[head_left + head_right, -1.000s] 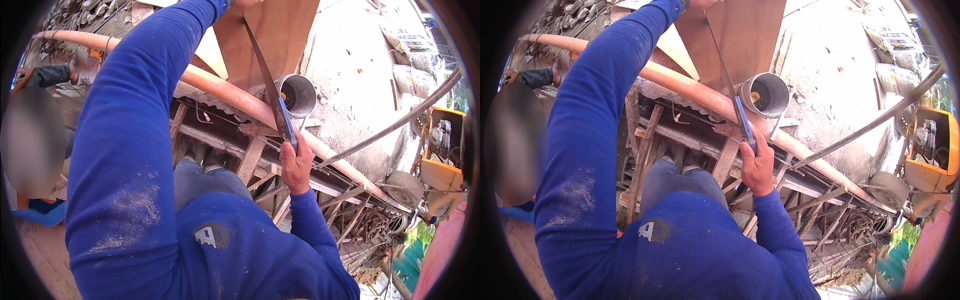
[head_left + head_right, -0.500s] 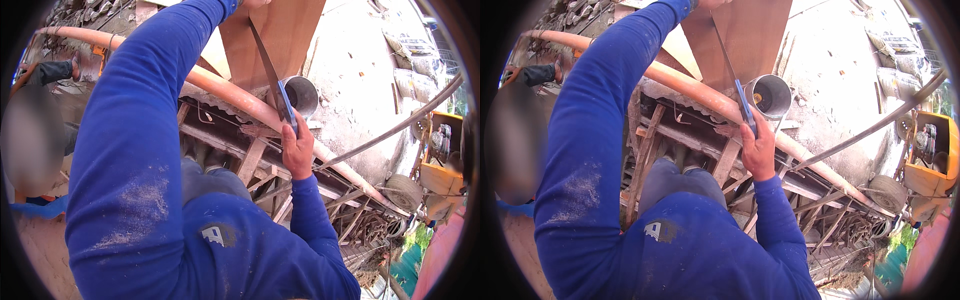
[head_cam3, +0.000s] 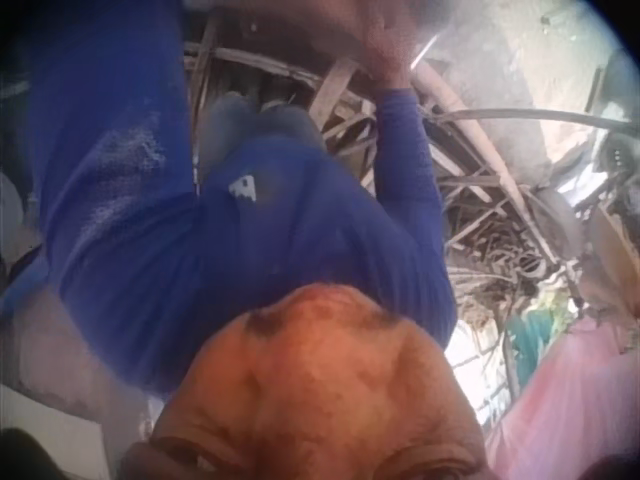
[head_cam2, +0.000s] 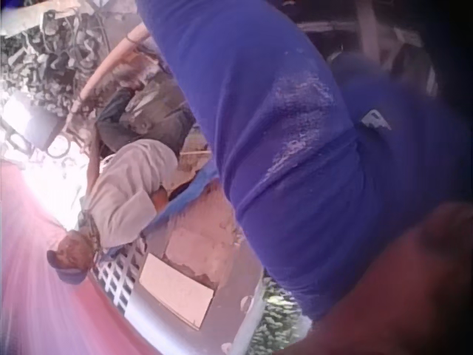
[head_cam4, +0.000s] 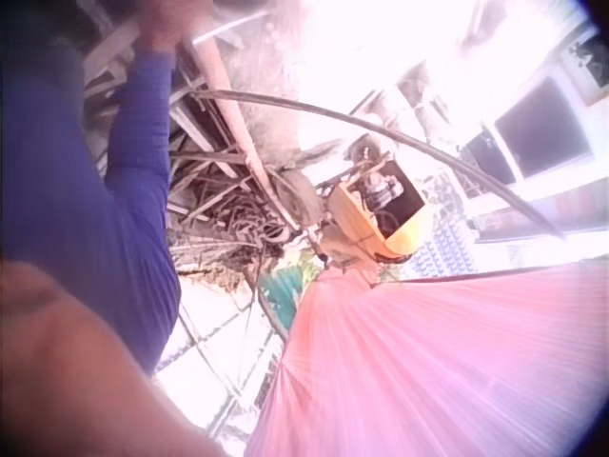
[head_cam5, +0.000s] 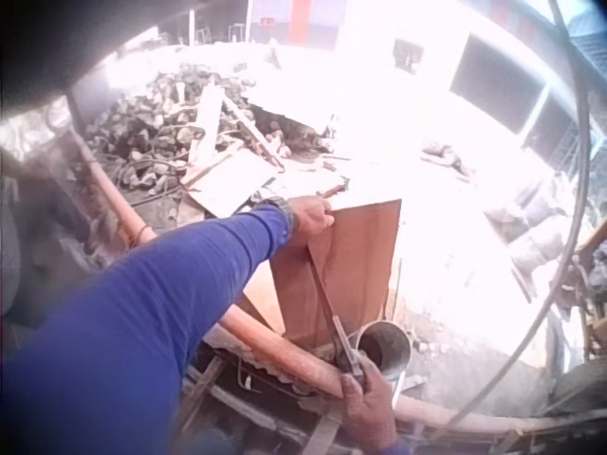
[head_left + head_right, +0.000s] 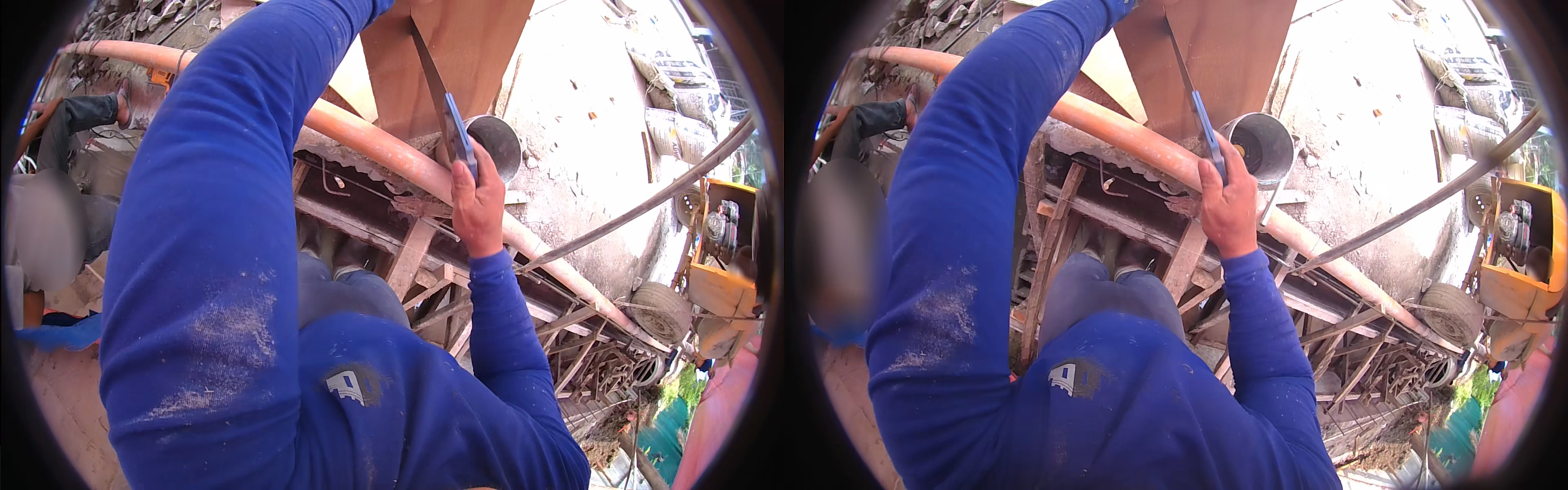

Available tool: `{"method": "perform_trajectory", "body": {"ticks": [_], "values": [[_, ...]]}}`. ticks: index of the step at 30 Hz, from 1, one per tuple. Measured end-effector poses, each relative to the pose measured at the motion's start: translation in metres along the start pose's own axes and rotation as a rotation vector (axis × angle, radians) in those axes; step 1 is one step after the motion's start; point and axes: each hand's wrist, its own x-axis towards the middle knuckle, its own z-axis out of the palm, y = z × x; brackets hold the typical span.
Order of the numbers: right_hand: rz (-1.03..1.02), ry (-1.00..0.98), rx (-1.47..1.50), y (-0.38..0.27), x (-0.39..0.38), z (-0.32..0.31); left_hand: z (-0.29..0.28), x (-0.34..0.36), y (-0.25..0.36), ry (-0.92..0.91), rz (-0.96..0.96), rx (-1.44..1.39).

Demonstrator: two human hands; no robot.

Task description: The person cuts a piece of plywood with a hand saw, then uses a hammer to drive nails into the cut piece to secure it to a wooden frame. The person also retrieves nails from a bucket and positions the wood on the structure.

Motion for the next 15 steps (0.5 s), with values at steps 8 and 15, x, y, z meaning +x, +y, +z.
{"method": "perform_trajectory", "body": {"ticks": [8, 15], "values": [[0.018, -0.011, -0.039, -0.017, 0.026, 0.0, -0.003, 0.0, 0.008, 0.003, 0.039, 0.081], [-0.16, 0.091, -0.078, -0.023, 0.069, 0.03, 0.001, -0.011, 0.025, 0.016, 0.063, 0.04]]}}
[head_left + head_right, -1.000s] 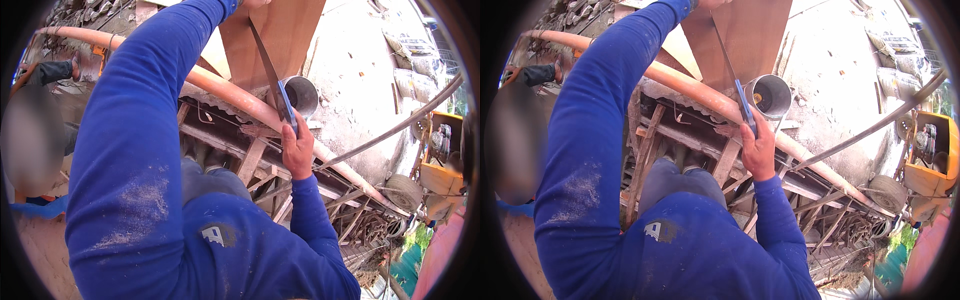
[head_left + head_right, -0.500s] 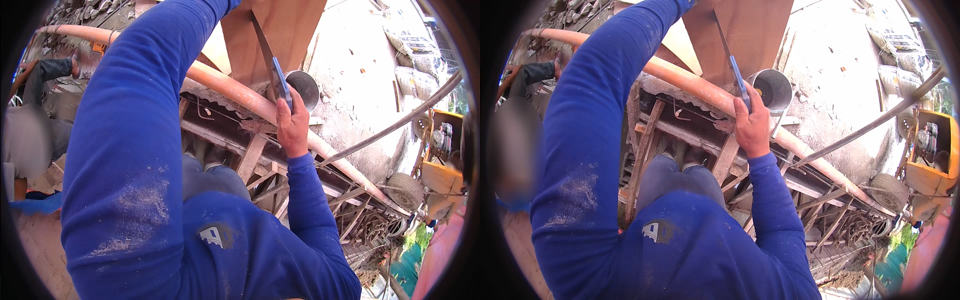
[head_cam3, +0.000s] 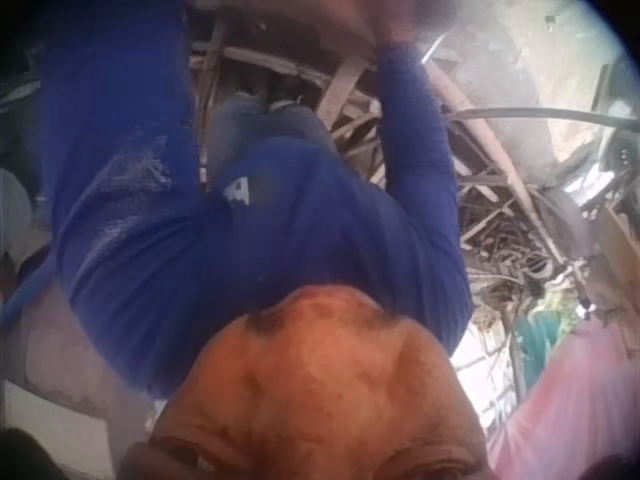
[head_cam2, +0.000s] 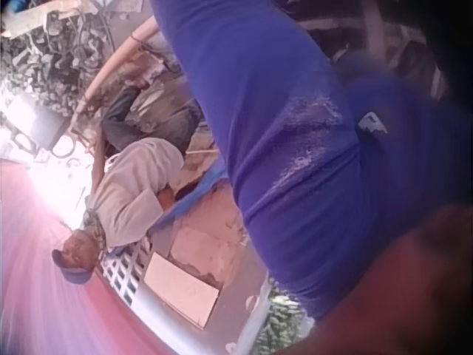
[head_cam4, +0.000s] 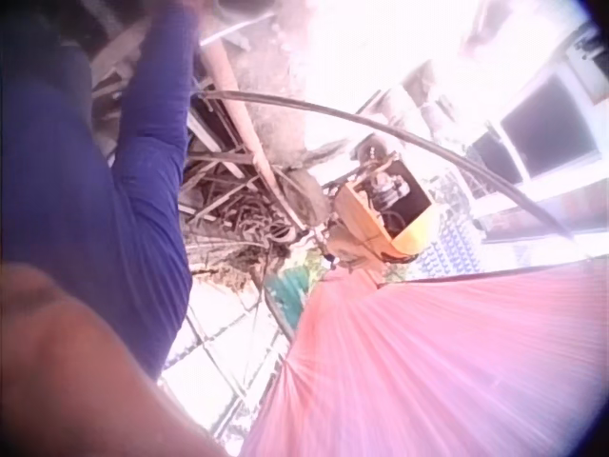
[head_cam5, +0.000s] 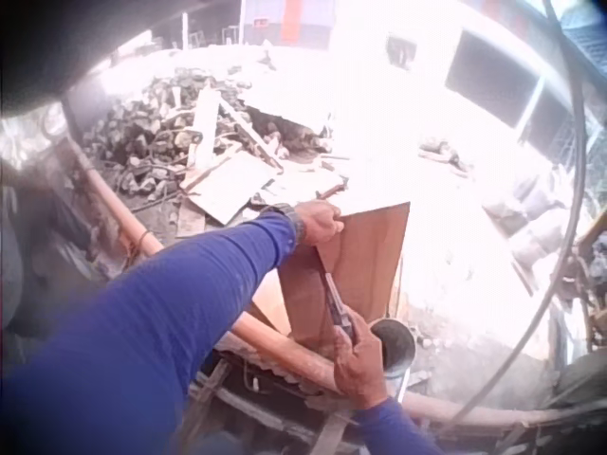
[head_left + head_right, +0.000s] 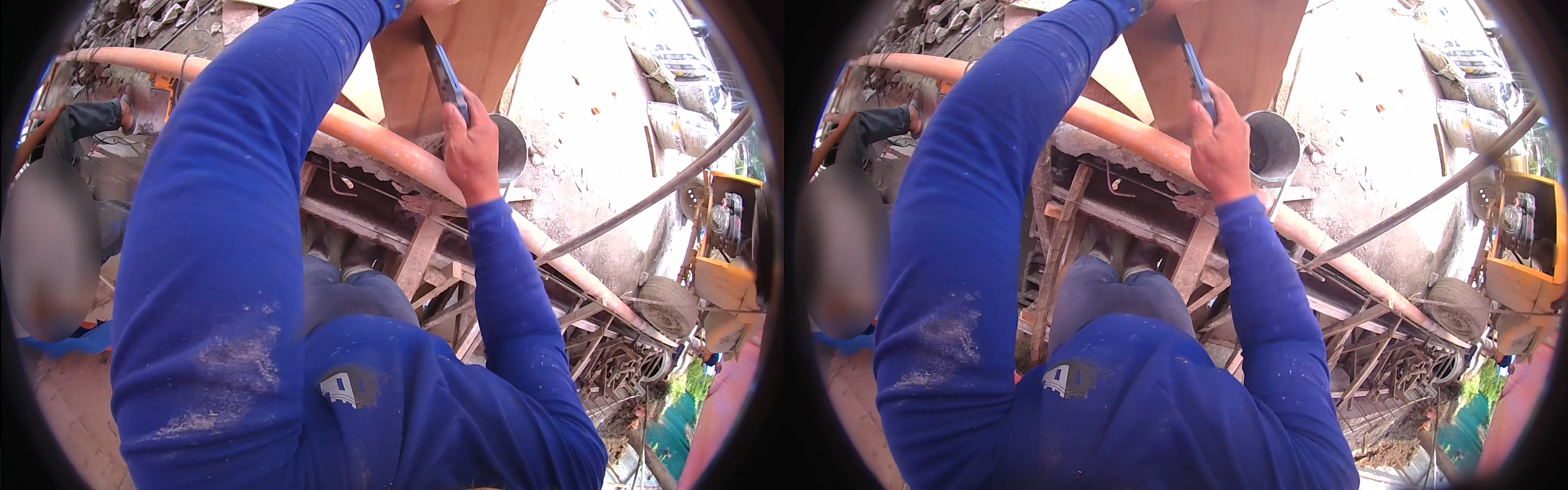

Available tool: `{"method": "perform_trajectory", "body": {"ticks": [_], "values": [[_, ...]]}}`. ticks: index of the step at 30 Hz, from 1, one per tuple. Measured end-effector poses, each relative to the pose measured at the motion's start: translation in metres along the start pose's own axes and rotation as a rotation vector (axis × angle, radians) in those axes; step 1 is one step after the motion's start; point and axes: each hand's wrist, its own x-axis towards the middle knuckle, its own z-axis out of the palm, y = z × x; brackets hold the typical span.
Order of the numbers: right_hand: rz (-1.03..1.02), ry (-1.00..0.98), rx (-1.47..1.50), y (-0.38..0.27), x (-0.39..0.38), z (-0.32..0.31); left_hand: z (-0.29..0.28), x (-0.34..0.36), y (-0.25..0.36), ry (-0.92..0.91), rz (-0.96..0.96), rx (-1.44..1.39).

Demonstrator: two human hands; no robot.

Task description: The person cuts a piece of plywood with a hand saw, then uses a hammer to drive nails into the cut piece to secure it to a wooden frame. The person also retrieves nails from a bucket and positions the wood on the structure.

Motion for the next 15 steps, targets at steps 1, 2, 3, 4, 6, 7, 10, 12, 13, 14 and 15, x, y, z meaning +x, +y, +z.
{"method": "perform_trajectory", "body": {"ticks": [1, 2, 3, 4, 6, 7, 10, 12, 13, 14, 15], "values": [[0.112, -0.047, 0.02, 0.005, -0.03, -0.017, -0.002, 0.002, 0.001, -0.019, 0.004, 0.019], [0.171, -0.087, 0.012, -0.003, -0.063, -0.038, 0.001, 0.003, -0.011, 0.03, 0.024, -0.019], [0.234, -0.126, -0.007, -0.009, -0.095, -0.06, 0.009, 0.011, -0.032, 0.003, 0.025, -0.037], [0.288, -0.165, -0.024, -0.024, -0.133, -0.084, 0.014, 0.02, -0.054, -0.024, 0.023, -0.056], [0.291, -0.178, 0.0, -0.024, -0.148, -0.095, 0.009, 0.024, -0.066, -0.025, -0.01, -0.012], [0.259, -0.146, 0.014, -0.019, -0.142, -0.09, 0.003, 0.028, -0.06, -0.005, -0.025, 0.02], [0.172, -0.102, -0.034, -0.005, -0.053, -0.036, 0.007, 0.007, -0.018, 0.041, -0.007, 0.024], [-0.02, -0.006, -0.036, 0.002, 0.024, 0.008, 0.01, 0.003, 0.003, 0.064, 0.016, 0.036], [-0.017, -0.017, -0.031, 0.007, 0.054, 0.02, 0.009, 0.003, 0.006, 0.045, 0.012, 0.033], [-0.023, -0.024, -0.017, 0.007, 0.073, 0.027, 0.003, 0.005, 0.005, 0.032, 0.006, 0.044], [-0.043, -0.008, -0.017, 0.01, 0.061, 0.027, 0.004, 0.0, 0.003, 0.009, -0.016, 0.033]]}}
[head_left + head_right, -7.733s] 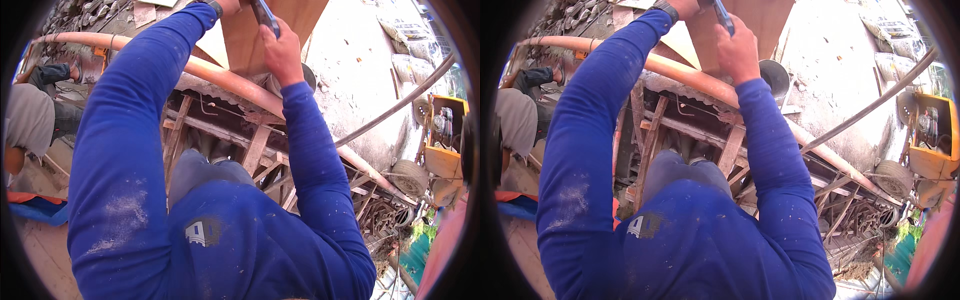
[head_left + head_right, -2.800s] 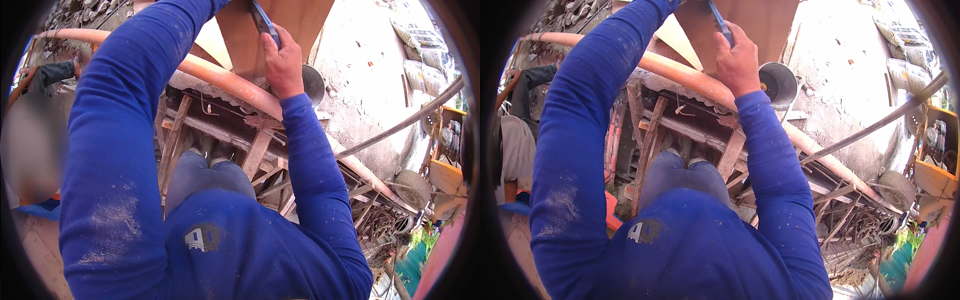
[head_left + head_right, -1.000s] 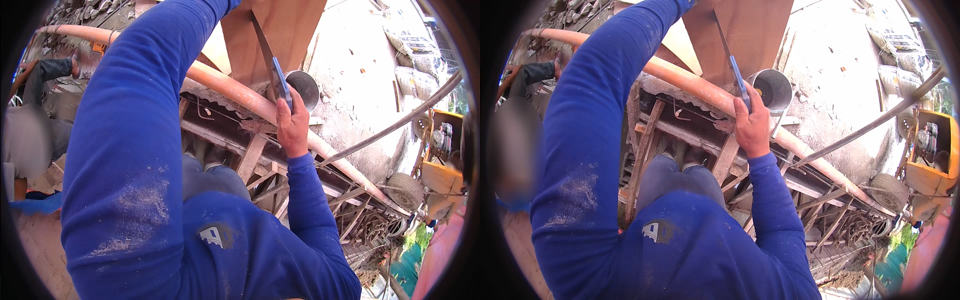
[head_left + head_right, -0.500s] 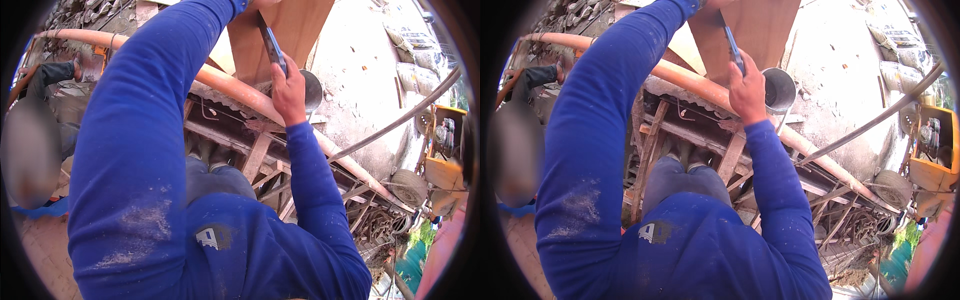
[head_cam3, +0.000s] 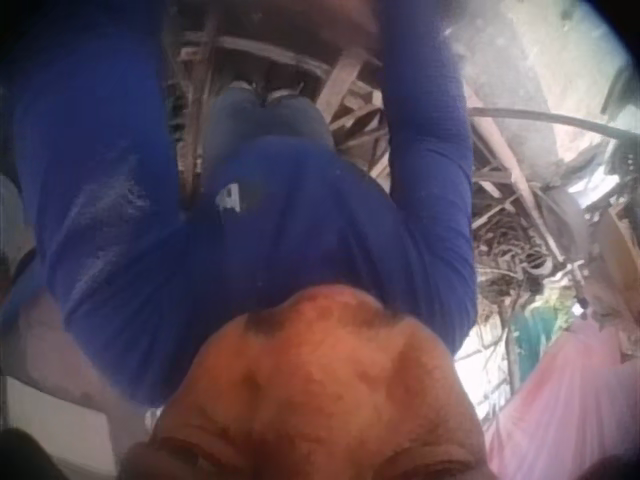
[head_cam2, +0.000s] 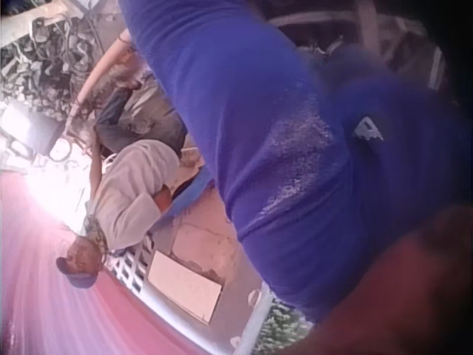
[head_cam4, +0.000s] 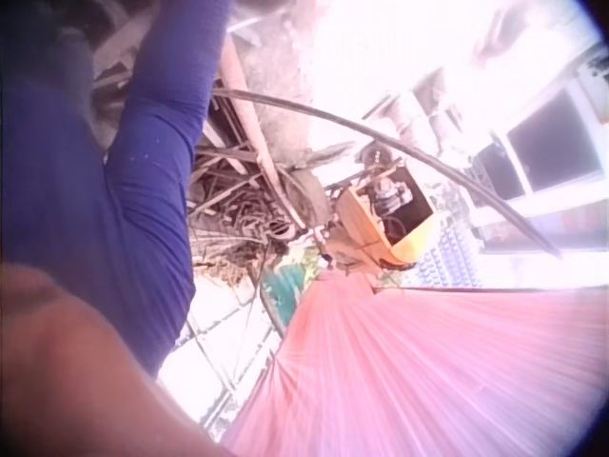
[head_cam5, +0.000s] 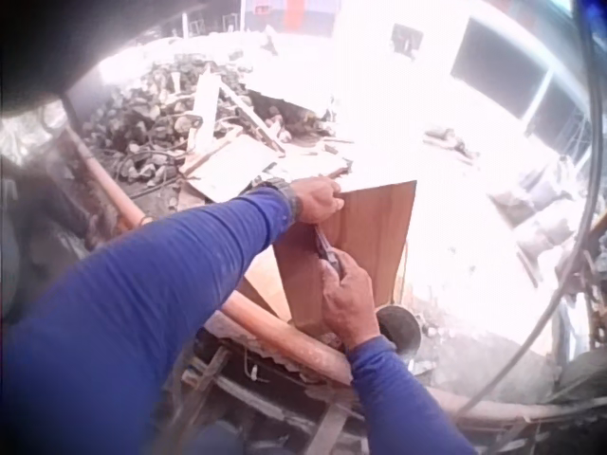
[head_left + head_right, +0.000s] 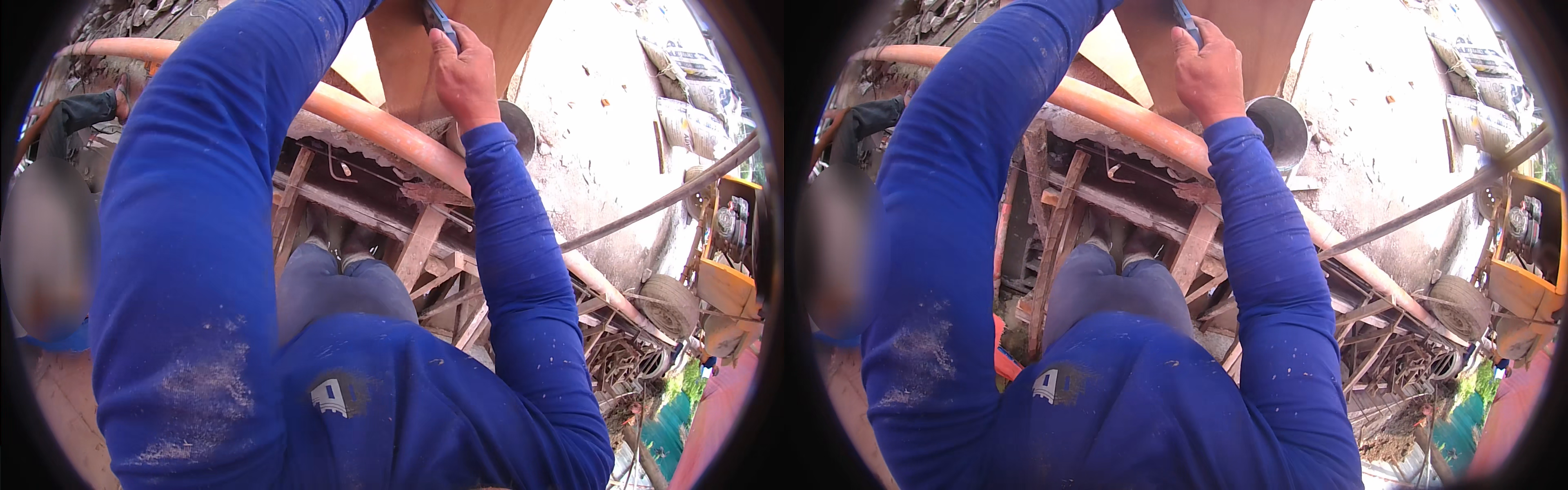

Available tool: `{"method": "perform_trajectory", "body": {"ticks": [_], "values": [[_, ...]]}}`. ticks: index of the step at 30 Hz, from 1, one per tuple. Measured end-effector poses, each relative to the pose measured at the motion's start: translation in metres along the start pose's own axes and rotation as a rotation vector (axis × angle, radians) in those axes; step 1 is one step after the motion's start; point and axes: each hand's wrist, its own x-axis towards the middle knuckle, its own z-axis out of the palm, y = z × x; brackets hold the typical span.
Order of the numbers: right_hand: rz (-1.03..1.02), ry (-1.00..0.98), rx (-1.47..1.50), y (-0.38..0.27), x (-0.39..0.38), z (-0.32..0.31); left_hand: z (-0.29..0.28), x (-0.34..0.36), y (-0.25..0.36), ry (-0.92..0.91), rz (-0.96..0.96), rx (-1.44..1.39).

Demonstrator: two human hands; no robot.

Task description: The person cuts a piece of plywood with a hand saw, then uses a hammer to drive nails into the cut piece to secure it to a wooden frame. The person also retrieves nails from a bucket and positions the wood on the structure.

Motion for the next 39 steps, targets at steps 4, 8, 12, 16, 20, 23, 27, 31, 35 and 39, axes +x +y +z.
{"method": "perform_trajectory", "body": {"ticks": [4, 8, 12, 16, 20, 23, 27, 31, 35, 39], "values": [[0.21, -0.136, 0.004, -0.012, -0.118, -0.062, 0.003, 0.011, -0.049, -0.03, -0.086, -0.028], [0.27, -0.066, 0.149, -0.02, -0.23, -0.122, 0.011, 0.036, -0.045, 0.012, 0.05, -0.017], [0.064, -0.045, 0.018, 0.004, -0.082, -0.047, -0.004, 0.018, -0.016, 0.007, -0.026, 0.008], [-0.037, -0.024, 0.072, 0.018, -0.005, 0.0, -0.004, 0.001, -0.02, 0.025, -0.1, -0.049], [0.121, -0.057, 0.03, 0.0, -0.085, -0.032, 0.001, 0.019, -0.046, 0.005, -0.115, -0.1], [0.203, -0.177, -0.008, -0.015, -0.168, -0.094, 0.02, 0.032, -0.097, -0.02, -0.108, -0.011], [0.323, -0.123, 0.09, -0.016, -0.193, -0.107, 0.01, 0.028, -0.064, -0.016, -0.048, -0.007], [0.033, -0.03, 0.011, 0.019, -0.028, -0.015, 0.004, 0.0, -0.013, 0.043, -0.122, -0.144], [-0.044, -0.012, 0.0, 0.021, 0.008, 0.011, 0.003, 0.011, -0.037, 0.024, -0.056, -0.129], [0.18, -0.154, 0.019, 0.017, -0.144, -0.07, 0.011, 0.025, -0.076, -0.01, -0.053, -0.078]]}}
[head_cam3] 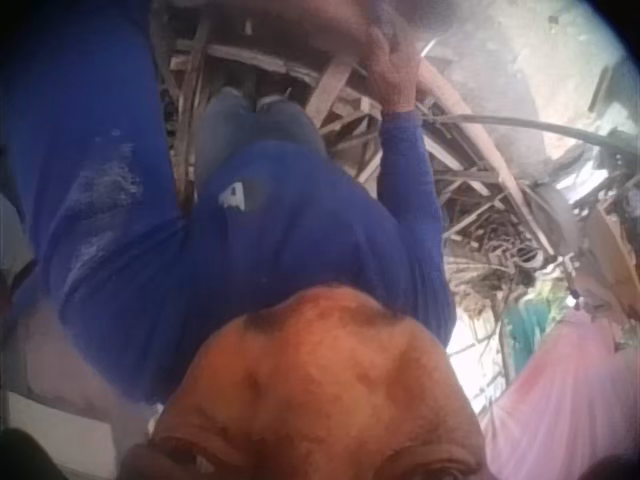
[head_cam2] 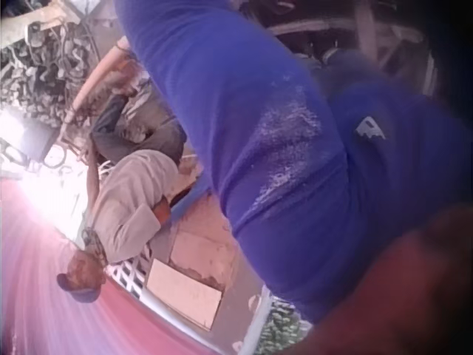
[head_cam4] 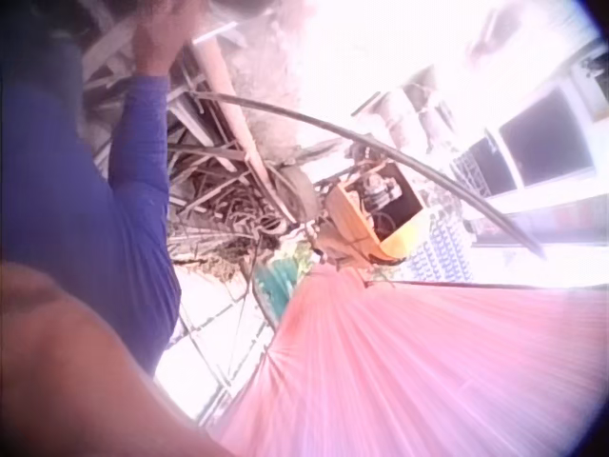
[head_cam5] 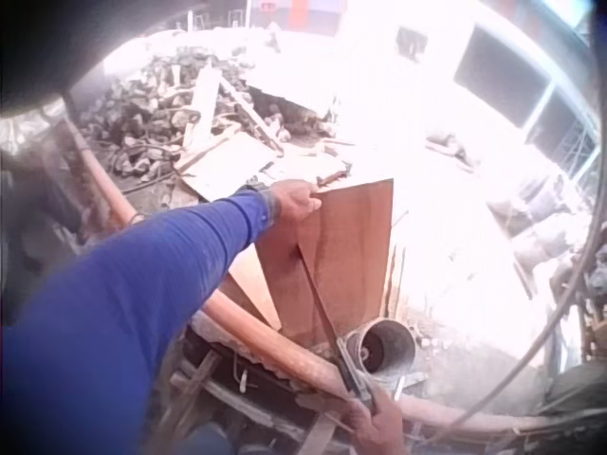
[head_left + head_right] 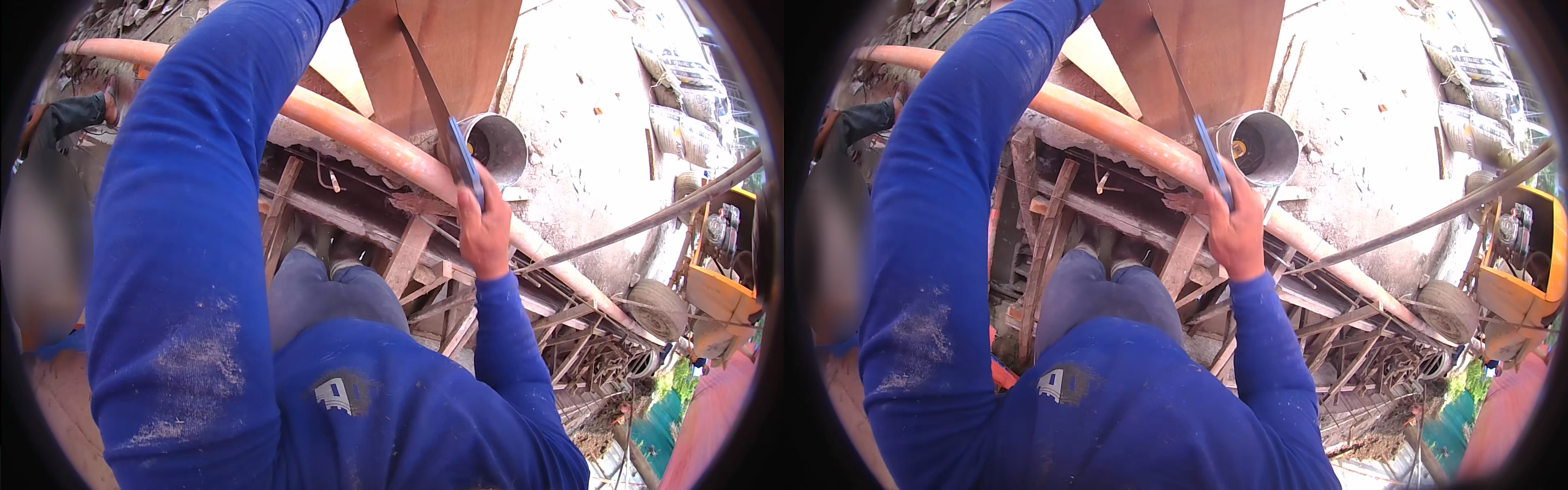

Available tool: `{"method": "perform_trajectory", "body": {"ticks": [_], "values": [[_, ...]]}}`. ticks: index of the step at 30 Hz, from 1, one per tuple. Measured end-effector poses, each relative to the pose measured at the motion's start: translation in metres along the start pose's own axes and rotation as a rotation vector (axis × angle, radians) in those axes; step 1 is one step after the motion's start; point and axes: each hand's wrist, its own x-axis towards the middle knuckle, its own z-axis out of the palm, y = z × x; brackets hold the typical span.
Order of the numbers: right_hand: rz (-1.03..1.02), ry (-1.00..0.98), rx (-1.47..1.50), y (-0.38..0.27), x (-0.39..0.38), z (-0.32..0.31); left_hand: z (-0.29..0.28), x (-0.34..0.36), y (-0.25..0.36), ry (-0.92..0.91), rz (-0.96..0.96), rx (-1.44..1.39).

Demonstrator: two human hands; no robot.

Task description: The person cuts a piece of plywood with a hand saw, then uses a hammer to drive nails into the cut piece to secure it to a wooden frame. The person also retrieves nails from a bucket and positions the wood on the structure.

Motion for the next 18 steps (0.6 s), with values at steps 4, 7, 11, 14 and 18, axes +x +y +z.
{"method": "perform_trajectory", "body": {"ticks": [4, 7, 11, 14, 18], "values": [[0.136, 0.029, 0.161, -0.01, -0.096, -0.042, 0.004, 0.012, 0.016, 0.042, 0.121, 0.12], [0.015, 0.024, 0.059, -0.01, 0.027, 0.002, -0.002, 0.001, 0.017, 0.015, 0.089, 0.082], [-0.216, 0.108, 0.059, 0.0, 0.162, 0.056, -0.008, -0.015, 0.043, 0.077, 0.045, 0.071], [-0.168, 0.094, -0.024, -0.009, 0.121, 0.041, -0.003, -0.017, 0.028, 0.04, 0.056, 0.024], [0.042, -0.013, 0.039, -0.006, -0.035, -0.016, 0.0, -0.001, 0.002, 0.015, -0.007, 0.055]]}}
